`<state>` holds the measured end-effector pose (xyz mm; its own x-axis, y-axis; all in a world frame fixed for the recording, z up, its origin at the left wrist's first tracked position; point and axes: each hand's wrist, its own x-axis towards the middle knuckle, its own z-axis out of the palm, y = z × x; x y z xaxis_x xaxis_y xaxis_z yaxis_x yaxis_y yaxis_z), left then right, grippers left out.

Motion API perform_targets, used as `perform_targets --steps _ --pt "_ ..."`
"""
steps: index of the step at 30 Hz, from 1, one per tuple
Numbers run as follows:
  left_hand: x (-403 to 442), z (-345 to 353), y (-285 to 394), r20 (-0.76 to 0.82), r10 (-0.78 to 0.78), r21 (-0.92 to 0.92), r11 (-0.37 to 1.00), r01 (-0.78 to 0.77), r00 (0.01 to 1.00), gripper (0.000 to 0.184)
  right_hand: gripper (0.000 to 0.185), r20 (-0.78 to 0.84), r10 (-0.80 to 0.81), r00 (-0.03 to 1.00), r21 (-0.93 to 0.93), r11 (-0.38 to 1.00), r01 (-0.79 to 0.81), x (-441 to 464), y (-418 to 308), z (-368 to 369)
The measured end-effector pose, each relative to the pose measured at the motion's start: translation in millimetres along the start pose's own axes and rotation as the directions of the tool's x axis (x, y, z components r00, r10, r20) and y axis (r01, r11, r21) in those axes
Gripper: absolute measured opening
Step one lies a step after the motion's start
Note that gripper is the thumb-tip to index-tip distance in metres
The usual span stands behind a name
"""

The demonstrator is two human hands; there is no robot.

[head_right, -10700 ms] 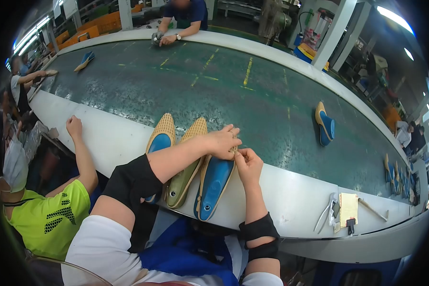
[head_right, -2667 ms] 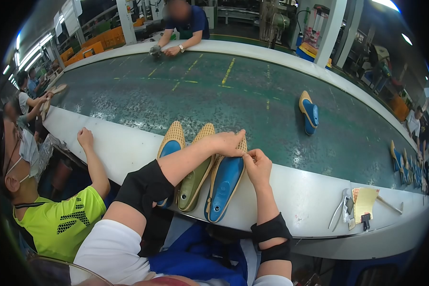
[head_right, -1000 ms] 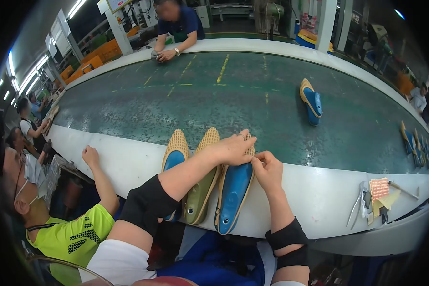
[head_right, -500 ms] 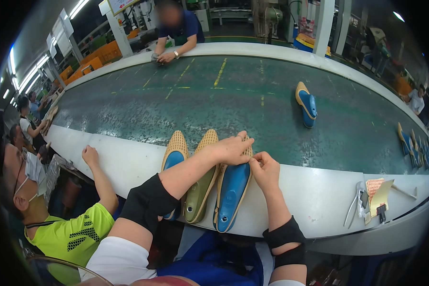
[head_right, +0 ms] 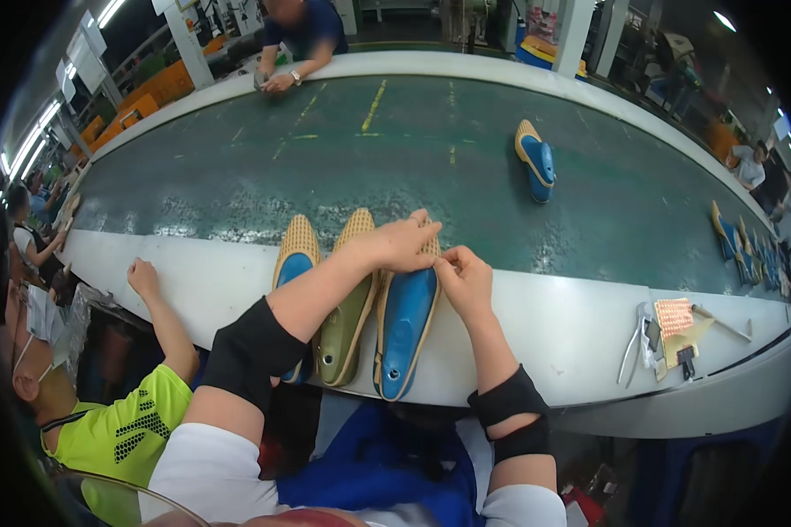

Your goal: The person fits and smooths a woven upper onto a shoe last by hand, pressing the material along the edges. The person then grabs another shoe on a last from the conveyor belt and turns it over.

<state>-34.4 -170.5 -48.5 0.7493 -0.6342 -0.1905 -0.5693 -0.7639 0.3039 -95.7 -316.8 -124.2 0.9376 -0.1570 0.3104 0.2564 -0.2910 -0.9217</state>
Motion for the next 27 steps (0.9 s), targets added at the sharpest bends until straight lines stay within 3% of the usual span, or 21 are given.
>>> perform_targets --steps 6,11,27 --pt "4.8 8.9 -8.7 -0.045 0.058 -0.004 0.998 -0.058 0.997 0.069 0.012 0.033 -0.020 0.999 -0.086 0.996 0.023 0.3 6.4 0.9" --pt "-2.2 0.7 -6.0 -0.041 0.027 0.002 1.000 -0.027 0.999 0.069 0.009 0.041 0.015 0.999 0.030 0.999 -0.016 -0.8 1.3 5.2" --pt "-3.6 0.4 -3.5 0.017 0.000 0.012 1.000 0.000 1.000 0.068 0.012 0.021 0.009 1.000 0.034 0.999 -0.010 -0.2 3.6 6.3"
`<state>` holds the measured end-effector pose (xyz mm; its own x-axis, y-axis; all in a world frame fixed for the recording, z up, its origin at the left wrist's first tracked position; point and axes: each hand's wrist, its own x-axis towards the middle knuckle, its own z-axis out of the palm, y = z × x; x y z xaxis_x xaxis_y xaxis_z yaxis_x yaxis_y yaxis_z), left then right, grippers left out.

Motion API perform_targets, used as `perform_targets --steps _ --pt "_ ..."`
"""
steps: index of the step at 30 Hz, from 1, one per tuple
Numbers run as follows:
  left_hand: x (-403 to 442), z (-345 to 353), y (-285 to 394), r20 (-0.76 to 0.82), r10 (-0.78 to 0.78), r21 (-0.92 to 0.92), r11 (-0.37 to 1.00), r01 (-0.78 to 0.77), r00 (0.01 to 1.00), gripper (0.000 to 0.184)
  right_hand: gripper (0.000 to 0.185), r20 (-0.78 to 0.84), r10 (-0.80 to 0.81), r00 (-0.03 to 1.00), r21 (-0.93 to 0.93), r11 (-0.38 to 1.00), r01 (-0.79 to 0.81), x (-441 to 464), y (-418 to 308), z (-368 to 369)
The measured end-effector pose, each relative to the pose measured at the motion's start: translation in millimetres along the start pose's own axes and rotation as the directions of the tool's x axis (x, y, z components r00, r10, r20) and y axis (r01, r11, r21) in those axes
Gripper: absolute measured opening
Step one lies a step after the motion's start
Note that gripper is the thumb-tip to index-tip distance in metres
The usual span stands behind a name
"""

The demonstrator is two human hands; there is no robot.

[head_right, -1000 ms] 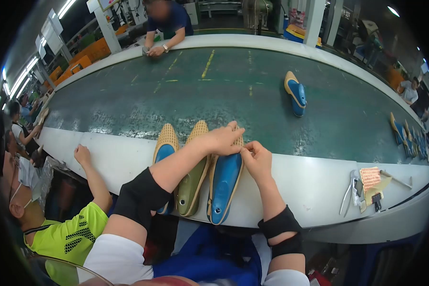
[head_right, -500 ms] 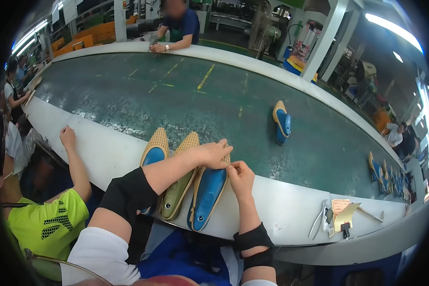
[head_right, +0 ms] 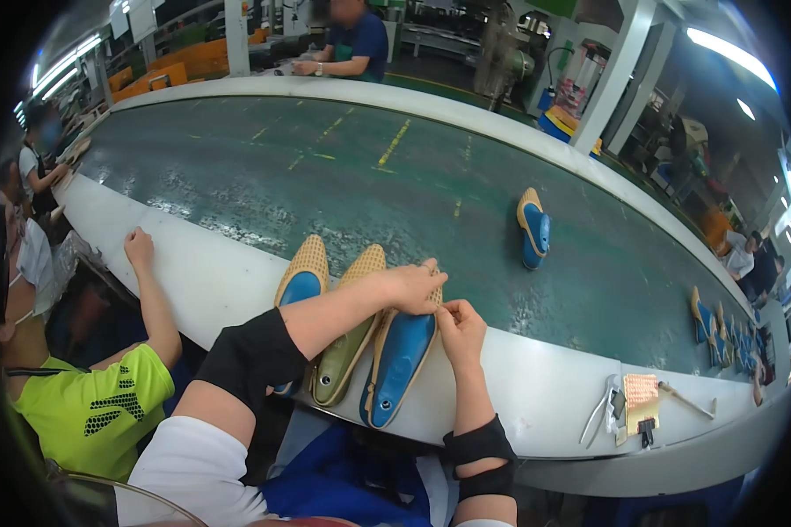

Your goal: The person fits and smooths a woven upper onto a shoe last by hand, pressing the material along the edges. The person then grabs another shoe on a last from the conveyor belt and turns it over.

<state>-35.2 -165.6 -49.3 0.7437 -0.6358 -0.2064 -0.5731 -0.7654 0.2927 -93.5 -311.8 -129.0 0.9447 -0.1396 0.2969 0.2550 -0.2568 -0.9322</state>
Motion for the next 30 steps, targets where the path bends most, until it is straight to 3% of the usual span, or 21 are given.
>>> perform_targets --steps 4,30 --pt "-3.1 -3.4 2.6 0.025 -0.023 -0.027 0.999 0.024 0.999 0.068 0.012 0.008 0.021 1.000 0.065 0.998 -0.021 -1.6 -4.3 0.3" --pt "3.8 4.5 -2.7 -0.008 0.009 -0.005 1.000 -0.009 1.000 0.068 0.014 -0.009 0.041 0.999 -0.014 0.999 -0.041 -1.3 -2.3 -1.0"
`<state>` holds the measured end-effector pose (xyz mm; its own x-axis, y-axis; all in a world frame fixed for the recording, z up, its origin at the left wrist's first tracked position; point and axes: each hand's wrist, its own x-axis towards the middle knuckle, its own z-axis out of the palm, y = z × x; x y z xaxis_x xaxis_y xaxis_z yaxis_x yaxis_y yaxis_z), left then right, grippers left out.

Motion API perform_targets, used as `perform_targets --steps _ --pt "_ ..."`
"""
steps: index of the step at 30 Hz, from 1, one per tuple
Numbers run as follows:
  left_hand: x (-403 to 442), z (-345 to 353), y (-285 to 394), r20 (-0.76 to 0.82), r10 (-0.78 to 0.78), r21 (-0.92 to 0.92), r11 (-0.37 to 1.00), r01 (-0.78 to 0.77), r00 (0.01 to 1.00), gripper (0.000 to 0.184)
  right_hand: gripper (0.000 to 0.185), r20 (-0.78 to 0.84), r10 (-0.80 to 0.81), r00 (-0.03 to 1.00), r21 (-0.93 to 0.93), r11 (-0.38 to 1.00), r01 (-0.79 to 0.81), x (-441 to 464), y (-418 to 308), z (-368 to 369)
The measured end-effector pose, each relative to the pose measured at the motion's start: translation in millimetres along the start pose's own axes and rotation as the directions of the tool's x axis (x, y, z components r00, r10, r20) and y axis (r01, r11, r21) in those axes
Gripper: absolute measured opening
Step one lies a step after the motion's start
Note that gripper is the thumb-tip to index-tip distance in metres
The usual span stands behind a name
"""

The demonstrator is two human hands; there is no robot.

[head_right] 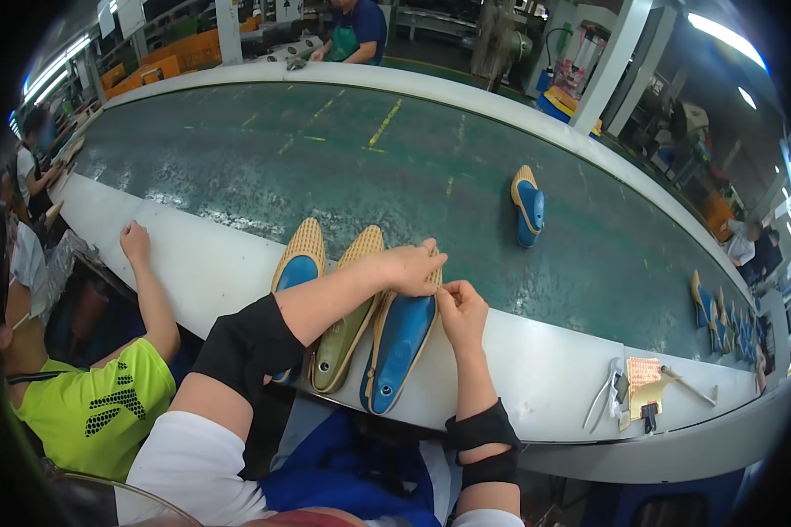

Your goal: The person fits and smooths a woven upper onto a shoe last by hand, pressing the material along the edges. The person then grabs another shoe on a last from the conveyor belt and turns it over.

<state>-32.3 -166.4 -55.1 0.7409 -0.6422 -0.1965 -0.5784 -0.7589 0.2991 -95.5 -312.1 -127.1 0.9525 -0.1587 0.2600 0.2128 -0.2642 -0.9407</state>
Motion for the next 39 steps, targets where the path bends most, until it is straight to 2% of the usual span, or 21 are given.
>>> perform_targets --steps 3,6,8,12,14,26,31,39 --pt "1.0 0.1 -0.7 0.000 -0.005 -0.005 1.000 0.005 1.000 0.068 0.014 0.009 -0.016 1.000 -0.028 0.999 0.017 1.0 1.4 -0.4" --pt "-0.9 0.6 -1.1 -0.022 0.004 -0.002 1.000 -0.004 1.000 0.067 0.013 0.013 -0.013 1.000 0.055 0.998 0.012 0.1 0.9 1.1" --pt "-1.4 -1.1 0.0 -0.009 -0.003 -0.003 1.000 0.003 1.000 0.067 0.007 0.034 -0.006 0.999 0.039 0.999 0.005 -0.7 -3.8 0.4" --pt "-1.9 -2.3 1.5 -0.008 -0.002 0.001 1.000 0.003 1.000 0.067 0.007 0.035 -0.002 0.999 0.020 1.000 0.001 1.3 -0.6 -0.1" --pt "-1.1 -1.4 1.3 -0.017 -0.006 -0.008 1.000 0.005 1.000 0.067 0.013 0.009 -0.039 0.999 0.000 0.999 0.039 1.3 2.1 0.0" --pt "-0.9 -1.6 -0.1 0.000 -0.011 -0.016 1.000 0.011 1.000 0.068 0.013 0.021 -0.014 1.000 0.049 0.999 0.012 -2.4 -9.0 0.1" --pt "-2.0 -1.8 -0.8 -0.011 0.001 -0.014 1.000 -0.001 1.000 0.068 0.009 0.034 -0.014 0.999 -0.025 1.000 0.015 -2.0 -7.9 0.6" --pt "-2.9 -3.1 0.9 0.009 -0.004 -0.008 1.000 0.004 1.000 0.068 0.009 0.019 -0.020 1.000 -0.023 1.000 0.020 -3.0 -7.5 0.8"
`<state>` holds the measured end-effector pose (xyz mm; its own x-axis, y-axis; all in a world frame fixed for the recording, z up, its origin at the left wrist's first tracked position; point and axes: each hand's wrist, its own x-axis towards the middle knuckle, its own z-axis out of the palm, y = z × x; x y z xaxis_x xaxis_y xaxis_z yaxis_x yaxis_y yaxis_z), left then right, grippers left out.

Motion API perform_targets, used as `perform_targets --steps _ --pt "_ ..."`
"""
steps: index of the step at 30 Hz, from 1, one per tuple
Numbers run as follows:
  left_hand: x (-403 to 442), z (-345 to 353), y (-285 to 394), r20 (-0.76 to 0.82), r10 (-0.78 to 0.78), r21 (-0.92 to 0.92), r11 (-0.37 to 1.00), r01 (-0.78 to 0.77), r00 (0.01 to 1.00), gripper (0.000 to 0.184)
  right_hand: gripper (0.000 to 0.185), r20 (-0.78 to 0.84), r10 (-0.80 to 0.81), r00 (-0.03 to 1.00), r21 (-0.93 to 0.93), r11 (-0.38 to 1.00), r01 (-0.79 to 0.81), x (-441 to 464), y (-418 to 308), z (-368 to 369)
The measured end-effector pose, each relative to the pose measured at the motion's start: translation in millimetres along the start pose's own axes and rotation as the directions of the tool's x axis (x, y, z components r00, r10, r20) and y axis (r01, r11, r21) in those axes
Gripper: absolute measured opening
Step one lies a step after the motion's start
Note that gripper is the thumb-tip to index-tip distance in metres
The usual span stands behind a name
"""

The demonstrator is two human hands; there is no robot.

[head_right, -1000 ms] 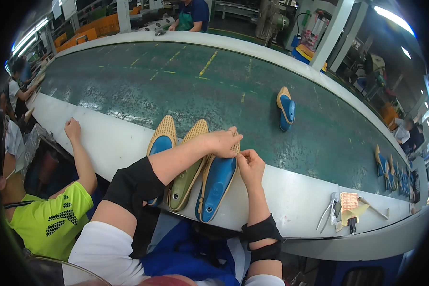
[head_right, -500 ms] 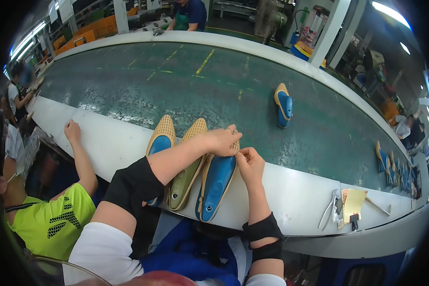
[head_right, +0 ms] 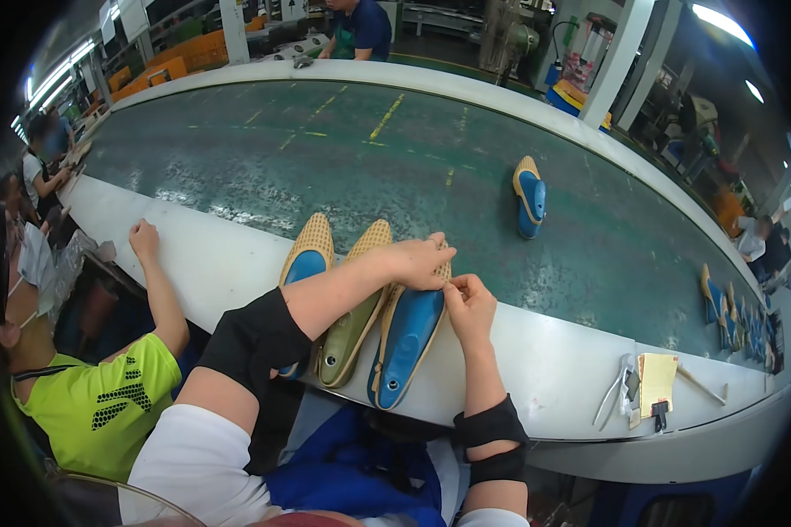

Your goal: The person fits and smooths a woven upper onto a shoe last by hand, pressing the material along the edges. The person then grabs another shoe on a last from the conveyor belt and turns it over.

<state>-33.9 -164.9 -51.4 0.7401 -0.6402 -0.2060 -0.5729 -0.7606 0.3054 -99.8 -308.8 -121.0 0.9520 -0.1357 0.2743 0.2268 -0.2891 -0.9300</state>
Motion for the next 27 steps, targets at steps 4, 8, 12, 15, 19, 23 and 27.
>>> perform_targets --steps 4,8,12,15,19,23,27 --pt "-4.2 -4.3 3.0 0.016 -0.014 -0.003 1.000 0.014 1.000 0.067 0.009 0.004 0.010 1.000 -0.011 1.000 -0.010 0.9 0.1 -0.1" --pt "1.3 3.2 -1.0 -0.019 -0.013 -0.011 1.000 0.013 1.000 0.067 0.009 0.006 0.001 1.000 -0.025 1.000 0.000 -0.2 -1.1 -1.3" --pt "0.8 2.5 1.4 -0.048 -0.004 -0.030 1.000 0.003 0.999 0.062 0.009 0.022 -0.063 0.998 -0.040 0.997 0.063 5.3 12.4 -1.5" --pt "2.1 2.8 1.8 -0.050 0.010 -0.004 1.000 -0.011 0.999 0.057 0.009 0.047 -0.079 0.996 0.024 0.997 0.078 6.8 15.7 -3.2" --pt "-2.0 0.8 3.0 -0.044 0.002 -0.011 1.000 -0.002 0.999 0.054 0.008 0.070 -0.044 0.997 0.135 0.990 0.034 4.3 8.0 0.8" --pt "-1.0 -0.1 3.9 -0.035 0.000 -0.006 1.000 -0.001 0.999 0.054 0.011 0.050 -0.045 0.998 0.086 0.996 0.040 3.4 2.5 -1.1" --pt "-0.9 1.6 3.8 -0.053 0.003 0.010 1.000 -0.002 0.999 0.054 0.013 0.055 -0.047 0.997 0.056 0.997 0.044 3.1 1.9 -2.3"
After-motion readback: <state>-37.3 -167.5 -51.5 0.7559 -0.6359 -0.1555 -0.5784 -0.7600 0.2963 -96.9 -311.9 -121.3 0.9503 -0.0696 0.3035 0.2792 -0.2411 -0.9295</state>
